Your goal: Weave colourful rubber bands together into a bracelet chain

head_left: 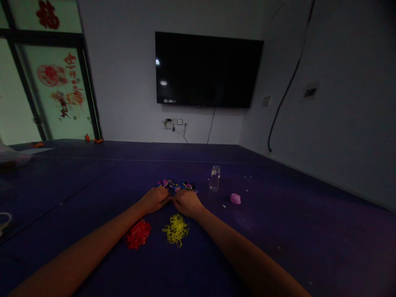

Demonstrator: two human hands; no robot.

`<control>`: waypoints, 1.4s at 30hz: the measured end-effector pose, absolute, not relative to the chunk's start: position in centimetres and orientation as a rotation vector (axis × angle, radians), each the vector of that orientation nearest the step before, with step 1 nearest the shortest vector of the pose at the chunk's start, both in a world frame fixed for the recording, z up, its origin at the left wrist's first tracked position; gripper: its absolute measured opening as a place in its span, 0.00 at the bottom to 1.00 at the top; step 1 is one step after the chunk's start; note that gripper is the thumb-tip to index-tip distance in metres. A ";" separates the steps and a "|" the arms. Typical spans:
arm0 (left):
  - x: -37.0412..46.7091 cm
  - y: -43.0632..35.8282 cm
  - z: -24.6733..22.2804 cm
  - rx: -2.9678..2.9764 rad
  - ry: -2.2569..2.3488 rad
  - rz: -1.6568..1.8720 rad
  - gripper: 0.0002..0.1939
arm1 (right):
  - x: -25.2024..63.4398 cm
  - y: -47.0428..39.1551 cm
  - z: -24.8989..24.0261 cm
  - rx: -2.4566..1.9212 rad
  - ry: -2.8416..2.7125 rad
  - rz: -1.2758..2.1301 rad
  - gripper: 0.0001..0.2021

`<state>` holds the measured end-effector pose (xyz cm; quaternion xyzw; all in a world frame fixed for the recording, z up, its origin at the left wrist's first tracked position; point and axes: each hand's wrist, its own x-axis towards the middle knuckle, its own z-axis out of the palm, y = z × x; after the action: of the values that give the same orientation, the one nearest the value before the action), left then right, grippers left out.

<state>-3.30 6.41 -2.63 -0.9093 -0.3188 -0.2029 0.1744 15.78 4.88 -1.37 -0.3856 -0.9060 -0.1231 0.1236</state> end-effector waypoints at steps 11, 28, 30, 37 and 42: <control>-3.3 6.3 -2.5 -2.592 -0.917 -0.562 0.22 | 15.7 4.7 -1.1 -1.135 -2.647 -0.369 0.14; -3.3 6.5 -2.6 -2.582 -0.948 -0.541 0.21 | 15.7 4.4 -0.8 -1.167 -2.646 -0.354 0.16; -3.3 6.4 -2.6 -2.584 -0.953 -0.542 0.22 | 15.7 4.4 -0.9 -1.166 -2.649 -0.347 0.15; -3.3 6.4 -2.6 -2.614 -0.969 -0.561 0.20 | 15.7 4.6 -1.0 -1.153 -2.650 -0.343 0.16; -3.4 6.5 -2.7 -2.622 -0.976 -0.564 0.20 | 15.7 4.5 -0.9 -1.154 -2.650 -0.319 0.14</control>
<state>-3.41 6.54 -2.68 -0.9092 -0.3384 -0.1957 0.1430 15.72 4.53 -0.91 -0.3942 -0.9051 -0.1088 0.1164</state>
